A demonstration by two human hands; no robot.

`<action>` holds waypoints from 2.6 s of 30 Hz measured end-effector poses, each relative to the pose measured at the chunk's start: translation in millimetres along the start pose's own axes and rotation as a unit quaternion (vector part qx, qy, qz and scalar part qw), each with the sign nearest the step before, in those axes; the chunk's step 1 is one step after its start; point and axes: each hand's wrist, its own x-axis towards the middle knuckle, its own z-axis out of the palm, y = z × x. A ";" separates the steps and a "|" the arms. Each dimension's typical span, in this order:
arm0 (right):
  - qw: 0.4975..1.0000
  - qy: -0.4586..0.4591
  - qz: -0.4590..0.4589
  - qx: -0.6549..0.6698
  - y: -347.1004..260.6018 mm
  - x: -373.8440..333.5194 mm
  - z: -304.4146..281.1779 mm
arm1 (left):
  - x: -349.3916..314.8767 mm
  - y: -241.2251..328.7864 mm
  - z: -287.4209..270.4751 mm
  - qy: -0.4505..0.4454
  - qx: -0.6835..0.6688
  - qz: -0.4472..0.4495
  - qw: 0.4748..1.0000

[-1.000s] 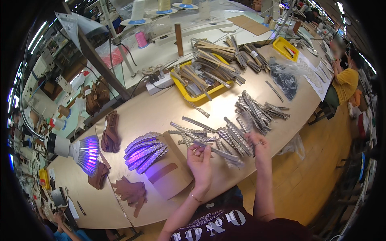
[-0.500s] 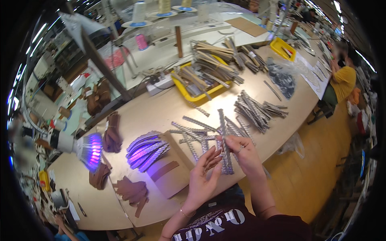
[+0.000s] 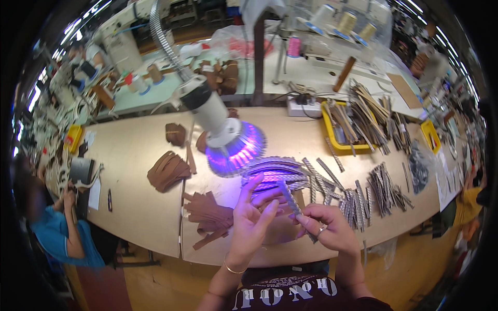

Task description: The person repeatedly picks up braided straps and wraps them around a cylindrical cardboard form on the table. The person also handles brown leather-like strips, placing them on the form between layers of braided straps. The work continues with the same repetitive wrapping motion throughout the clip.

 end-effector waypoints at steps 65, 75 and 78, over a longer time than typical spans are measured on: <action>0.934 0.046 0.125 -0.332 10.2 52.5 47.7 | -63.1 -77.7 -48.3 0.071 0.439 0.183 0.877; 0.942 0.067 0.084 -0.319 15.8 52.2 49.1 | -59.9 -72.5 -48.8 0.051 0.421 0.136 0.895; 0.912 0.061 0.097 -0.394 10.4 46.7 42.7 | -58.5 -69.7 -49.2 0.043 0.434 0.138 0.889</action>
